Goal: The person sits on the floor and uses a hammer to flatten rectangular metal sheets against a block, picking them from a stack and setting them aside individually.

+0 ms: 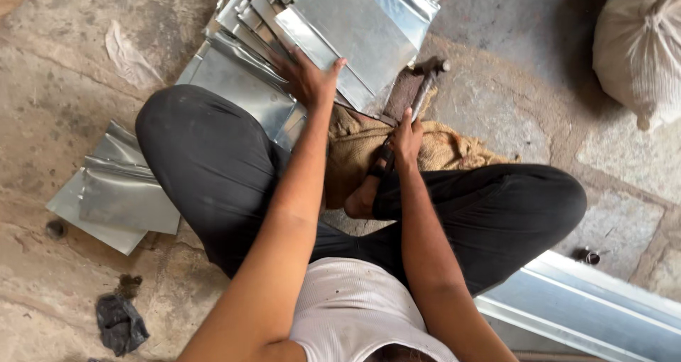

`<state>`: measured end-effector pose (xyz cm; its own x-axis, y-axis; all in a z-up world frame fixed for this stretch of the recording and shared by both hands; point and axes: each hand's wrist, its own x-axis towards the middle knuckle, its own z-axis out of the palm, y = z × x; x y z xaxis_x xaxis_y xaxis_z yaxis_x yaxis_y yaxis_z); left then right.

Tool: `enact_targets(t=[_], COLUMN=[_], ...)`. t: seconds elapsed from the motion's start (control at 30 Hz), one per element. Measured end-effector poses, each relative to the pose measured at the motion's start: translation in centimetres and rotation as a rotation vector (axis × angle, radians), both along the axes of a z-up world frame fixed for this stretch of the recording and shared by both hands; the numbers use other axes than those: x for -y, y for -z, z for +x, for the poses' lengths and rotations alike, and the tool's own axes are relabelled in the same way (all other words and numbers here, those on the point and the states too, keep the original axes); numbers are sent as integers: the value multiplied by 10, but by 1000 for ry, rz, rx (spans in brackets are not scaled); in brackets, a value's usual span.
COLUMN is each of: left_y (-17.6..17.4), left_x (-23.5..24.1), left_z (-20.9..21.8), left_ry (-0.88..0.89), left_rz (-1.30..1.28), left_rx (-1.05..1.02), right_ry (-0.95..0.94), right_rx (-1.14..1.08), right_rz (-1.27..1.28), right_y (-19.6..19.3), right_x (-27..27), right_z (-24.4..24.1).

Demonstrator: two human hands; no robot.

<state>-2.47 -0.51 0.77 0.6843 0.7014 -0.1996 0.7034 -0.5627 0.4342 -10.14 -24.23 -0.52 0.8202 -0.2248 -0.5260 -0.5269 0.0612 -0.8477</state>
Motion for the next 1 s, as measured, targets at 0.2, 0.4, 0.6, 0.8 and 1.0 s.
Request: enact_targets(t=[0.2,0.4,0.6,0.8,1.0], left_y=[22,25,39,86,98], left_x=[9,-2,-26,-20,-22], left_z=[5,15,42,58,70], left_ry=[-56,-4,136,172,187], left_rz=[-252,-159,-192,-135,-142], left_rx=[-83,-24,-30,165,313], right_ry=[-34,-21,-32,-261,-562], right_rx=[15,-18,193,421,184], right_rz=[-17,-29,-15,-80,-517], right_y=[-8,-34,-53,-110,-99], right_x=[1,9,7,2,-27], right_z=[2,10,4,-17,-27])
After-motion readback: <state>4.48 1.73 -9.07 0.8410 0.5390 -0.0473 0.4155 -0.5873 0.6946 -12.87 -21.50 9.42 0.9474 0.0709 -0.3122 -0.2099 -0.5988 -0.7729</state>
